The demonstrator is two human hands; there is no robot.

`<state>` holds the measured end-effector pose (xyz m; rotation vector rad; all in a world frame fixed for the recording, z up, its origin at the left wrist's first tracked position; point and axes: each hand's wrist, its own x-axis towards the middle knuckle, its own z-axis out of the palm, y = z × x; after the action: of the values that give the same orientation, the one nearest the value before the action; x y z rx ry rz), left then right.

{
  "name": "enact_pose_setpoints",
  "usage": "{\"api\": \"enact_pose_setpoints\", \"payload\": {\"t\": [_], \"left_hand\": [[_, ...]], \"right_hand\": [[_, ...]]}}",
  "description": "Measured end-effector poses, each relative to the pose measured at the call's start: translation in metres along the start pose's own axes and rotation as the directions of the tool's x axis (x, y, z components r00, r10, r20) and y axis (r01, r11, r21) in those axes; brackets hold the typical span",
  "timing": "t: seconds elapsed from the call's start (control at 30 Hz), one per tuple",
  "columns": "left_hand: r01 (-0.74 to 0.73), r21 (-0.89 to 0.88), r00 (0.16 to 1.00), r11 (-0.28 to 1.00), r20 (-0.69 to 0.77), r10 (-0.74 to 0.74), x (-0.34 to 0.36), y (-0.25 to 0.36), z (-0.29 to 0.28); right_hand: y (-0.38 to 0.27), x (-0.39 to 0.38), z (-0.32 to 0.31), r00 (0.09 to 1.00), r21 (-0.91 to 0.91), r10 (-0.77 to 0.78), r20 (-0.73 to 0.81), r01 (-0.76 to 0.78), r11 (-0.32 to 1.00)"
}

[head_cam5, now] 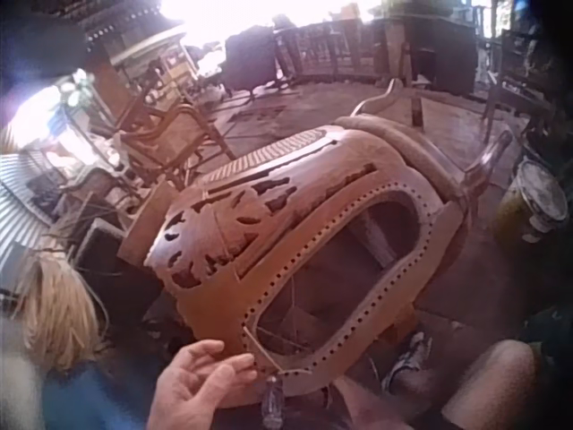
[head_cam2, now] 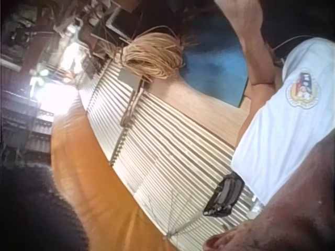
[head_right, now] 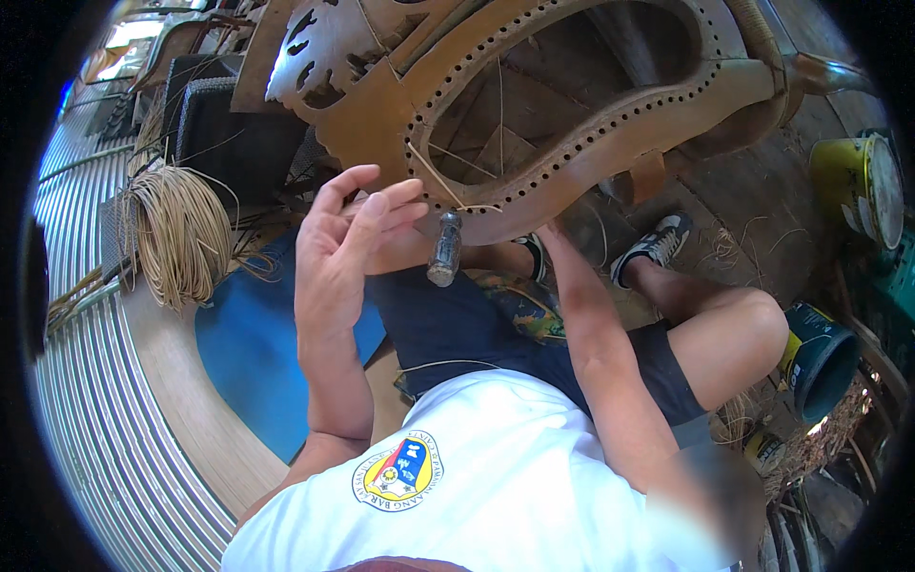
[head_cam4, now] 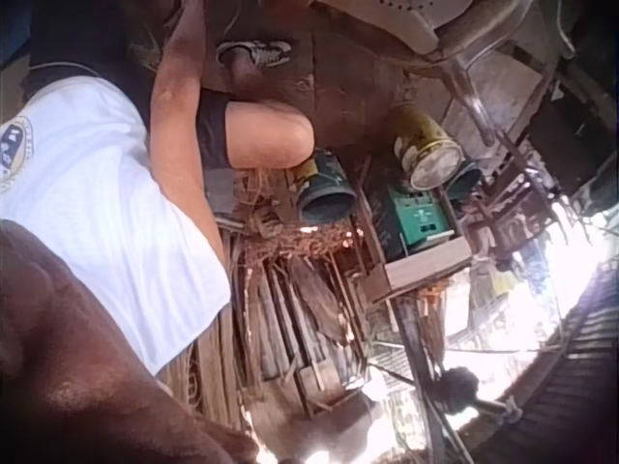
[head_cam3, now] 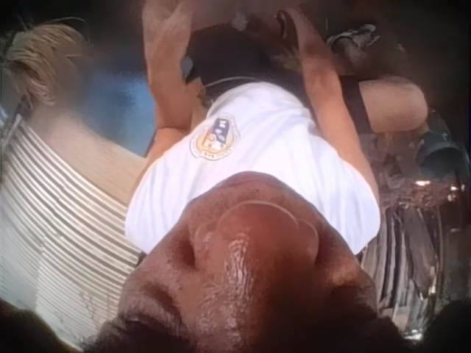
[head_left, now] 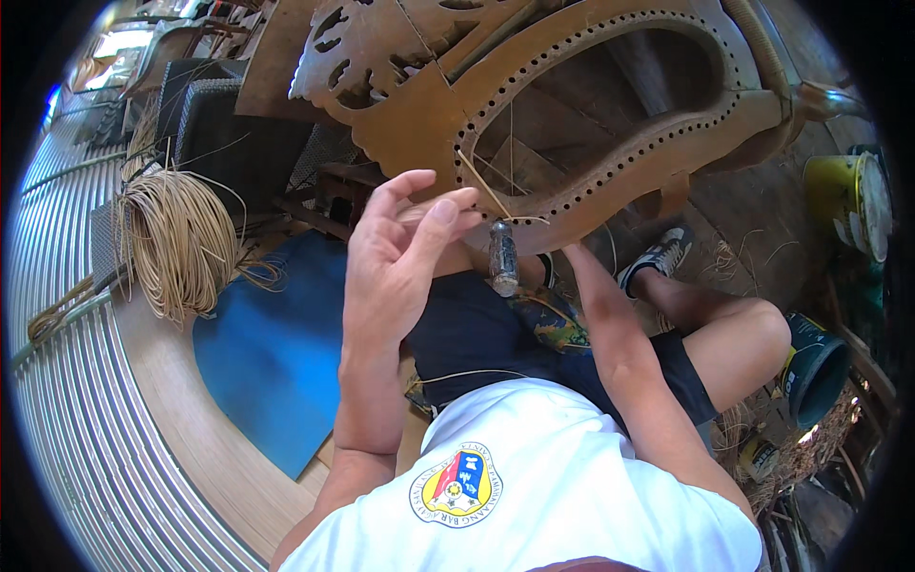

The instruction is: Repairing a wooden chair seat by weaving rattan strands through pre-drilled holes in the frame.

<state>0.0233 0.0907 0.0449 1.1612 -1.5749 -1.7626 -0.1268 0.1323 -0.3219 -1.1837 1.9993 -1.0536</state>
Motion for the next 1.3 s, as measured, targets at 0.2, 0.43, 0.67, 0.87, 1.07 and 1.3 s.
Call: {"api": "enact_pose_setpoints", "payload": {"t": [0.2, 0.43, 0.67, 0.87, 1.07, 1.3], "left_hand": [[-0.334, 0.345, 0.908, 0.877, -0.130, 0.397, 0.019, -0.023, -0.022], [-0.611, 0.751, 0.608, 0.249, 0.244, 0.756, 0.053, -0.051, -0.029], [-0.504, 0.544, 0.541, 0.671, -0.406, 0.736, 0.025, -0.107, -0.016], [-0.156, -0.045, 0.988, 0.987, 0.013, 0.156, 0.039, -0.162, -0.019], [-0.176, -0.542, 0.892, 0.822, 0.266, 0.366, 0.103, -0.183, -0.025], [-0.659, 0.418, 0.748, 0.626, 0.269, 0.607, 0.134, -0.230, -0.045]], "right_hand": [[0.010, -0.028, -0.010, 0.996, -0.132, -0.072, -0.046, 0.065, 0.989], [-0.020, -0.083, -0.049, 0.896, -0.280, 0.329, 0.298, -0.248, 0.927], [-0.060, -0.172, -0.105, 0.917, -0.222, 0.211, 0.338, -0.140, 0.965], [-0.055, -0.171, -0.098, 0.877, -0.036, 0.392, 0.279, -0.398, 0.917], [-0.012, -0.110, -0.044, 0.964, -0.110, 0.004, 0.266, 0.026, 0.994], [-0.060, -0.158, -0.100, 0.930, -0.394, 0.263, 0.256, -0.148, 0.907]]}}
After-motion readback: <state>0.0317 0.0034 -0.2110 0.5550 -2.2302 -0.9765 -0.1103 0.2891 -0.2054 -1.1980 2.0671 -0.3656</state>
